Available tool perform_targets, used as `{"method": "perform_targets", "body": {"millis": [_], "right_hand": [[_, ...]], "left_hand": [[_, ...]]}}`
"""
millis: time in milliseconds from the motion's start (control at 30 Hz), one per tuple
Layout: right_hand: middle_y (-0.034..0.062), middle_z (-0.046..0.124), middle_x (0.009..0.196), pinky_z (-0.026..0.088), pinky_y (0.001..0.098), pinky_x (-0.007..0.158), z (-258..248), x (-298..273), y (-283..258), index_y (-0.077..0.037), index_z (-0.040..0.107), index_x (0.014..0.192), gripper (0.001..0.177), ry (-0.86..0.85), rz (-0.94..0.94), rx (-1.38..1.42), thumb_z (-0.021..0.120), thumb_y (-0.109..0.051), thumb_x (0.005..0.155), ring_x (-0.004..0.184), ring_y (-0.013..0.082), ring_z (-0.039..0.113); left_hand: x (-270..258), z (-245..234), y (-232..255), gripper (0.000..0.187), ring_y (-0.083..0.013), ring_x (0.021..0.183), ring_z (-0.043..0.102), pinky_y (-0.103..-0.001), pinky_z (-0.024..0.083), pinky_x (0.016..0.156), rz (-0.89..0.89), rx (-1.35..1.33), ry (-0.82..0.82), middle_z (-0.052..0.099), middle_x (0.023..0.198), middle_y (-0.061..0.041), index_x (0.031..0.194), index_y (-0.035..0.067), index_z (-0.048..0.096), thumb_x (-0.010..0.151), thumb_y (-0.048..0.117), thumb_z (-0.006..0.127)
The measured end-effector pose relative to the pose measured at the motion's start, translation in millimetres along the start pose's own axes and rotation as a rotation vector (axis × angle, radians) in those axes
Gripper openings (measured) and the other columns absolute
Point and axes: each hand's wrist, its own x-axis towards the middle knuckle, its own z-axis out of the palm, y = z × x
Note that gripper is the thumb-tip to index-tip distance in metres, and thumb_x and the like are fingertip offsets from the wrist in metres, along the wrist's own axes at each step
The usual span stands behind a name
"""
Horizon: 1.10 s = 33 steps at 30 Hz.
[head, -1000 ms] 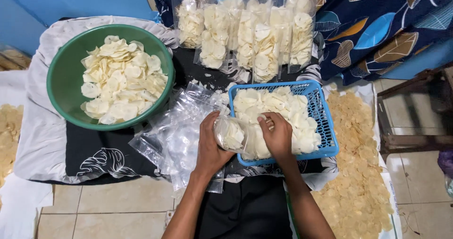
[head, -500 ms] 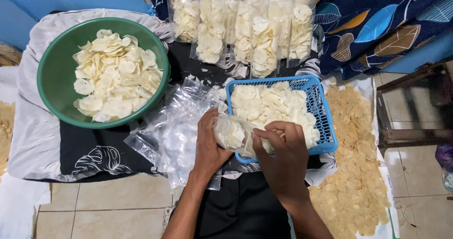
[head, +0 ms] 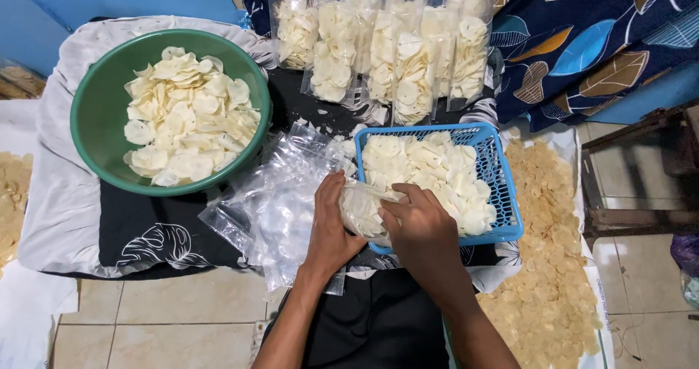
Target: Packing chips from a basket into small plastic bags
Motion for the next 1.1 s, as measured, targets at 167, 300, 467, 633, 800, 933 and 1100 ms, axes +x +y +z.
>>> {"method": "perform_targets", "body": {"millis": [167, 300, 467, 633, 800, 933, 1100], "right_hand": [[-0.0014, 0.068, 0.088, 0.061, 0.0394, 0.064, 7.3, -3.9, 3.6, -0.019, 0.082, 0.093, 0.006, 0.008, 0.062, 0.013, 0.078, -0.023, 0.090, 0.076, 0.0259, 0.072], [-0.0002, 0.064, 0.079, 0.059, 0.0475, 0.058, 23.9, 3.8, 20.7, -0.023, 0.082, 0.091, 0.010, -0.057, 0.151, -0.080, 0.077, -0.031, 0.088, 0.066, 0.0300, 0.070], [0.0022, 0.071, 0.095, 0.062, 0.0425, 0.062, -5.1, 6.5, 5.7, -0.024, 0.082, 0.106, 0.019, -0.031, 0.089, 0.180, 0.074, -0.034, 0.092, 0.077, 0.0302, 0.076], [0.0207, 0.066, 0.135, 0.065, 0.0400, 0.077, -3.5, -9.7, 15.4, -0.004, 0.067, 0.133, 0.035, 0.268, 0.026, 0.642, 0.061, -0.008, 0.098, 0.104, 0.0344, 0.076], [0.0136, 0.069, 0.124, 0.054, 0.0322, 0.092, 20.8, -31.3, 40.8, 0.002, 0.073, 0.116, 0.028, 0.329, 0.295, 0.403, 0.058, -0.004, 0.093, 0.109, 0.0247, 0.068], [0.0123, 0.070, 0.118, 0.054, 0.0358, 0.096, 60.2, -45.7, 56.4, 0.001, 0.074, 0.111, 0.022, 0.311, 0.236, 0.354, 0.063, -0.008, 0.094, 0.108, 0.0255, 0.068], [0.0031, 0.076, 0.102, 0.055, 0.0314, 0.079, 74.0, -49.2, 54.1, -0.006, 0.076, 0.101, 0.013, 0.374, 0.165, 0.209, 0.070, -0.009, 0.091, 0.089, 0.0195, 0.071]], "left_hand": [[1.5, -6.4, 6.6, 0.102, -0.0519, 0.139, 0.039, -0.062, 0.033, 0.117, -0.021, -0.043, -0.050, 0.044, 0.145, -0.026, 0.145, -0.005, 0.035, 0.067, 0.024, 0.094], [5.1, -16.3, 13.2, 0.104, -0.0535, 0.143, 0.031, -0.063, 0.028, 0.118, -0.051, -0.063, -0.150, 0.038, 0.150, -0.029, 0.149, -0.006, 0.031, 0.070, 0.025, 0.092], [15.5, -25.1, 8.5, 0.100, -0.0508, 0.139, 0.038, -0.061, 0.034, 0.115, -0.081, -0.011, -0.141, 0.043, 0.146, -0.027, 0.147, -0.005, 0.034, 0.069, 0.019, 0.092], [45.1, -24.9, 6.6, 0.101, -0.0506, 0.129, 0.052, -0.059, 0.044, 0.109, -0.131, 0.049, -0.003, 0.051, 0.134, -0.029, 0.142, -0.008, 0.039, 0.062, 0.018, 0.096], [102.2, -11.4, 6.2, 0.102, -0.0407, 0.125, 0.054, -0.046, 0.046, 0.108, -0.070, 0.177, 0.179, 0.047, 0.140, -0.028, 0.145, -0.010, 0.030, 0.071, 0.022, 0.093], [150.9, 25.3, -7.9, 0.100, -0.0399, 0.124, 0.054, -0.045, 0.047, 0.107, -0.050, 0.098, 0.258, 0.045, 0.137, -0.027, 0.145, -0.008, 0.026, 0.076, 0.026, 0.091], [178.3, 81.1, -43.5, 0.100, -0.0428, 0.125, 0.049, -0.051, 0.043, 0.106, -0.168, 0.148, 0.189, 0.043, 0.134, -0.030, 0.141, -0.012, 0.027, 0.079, 0.041, 0.085]]}}
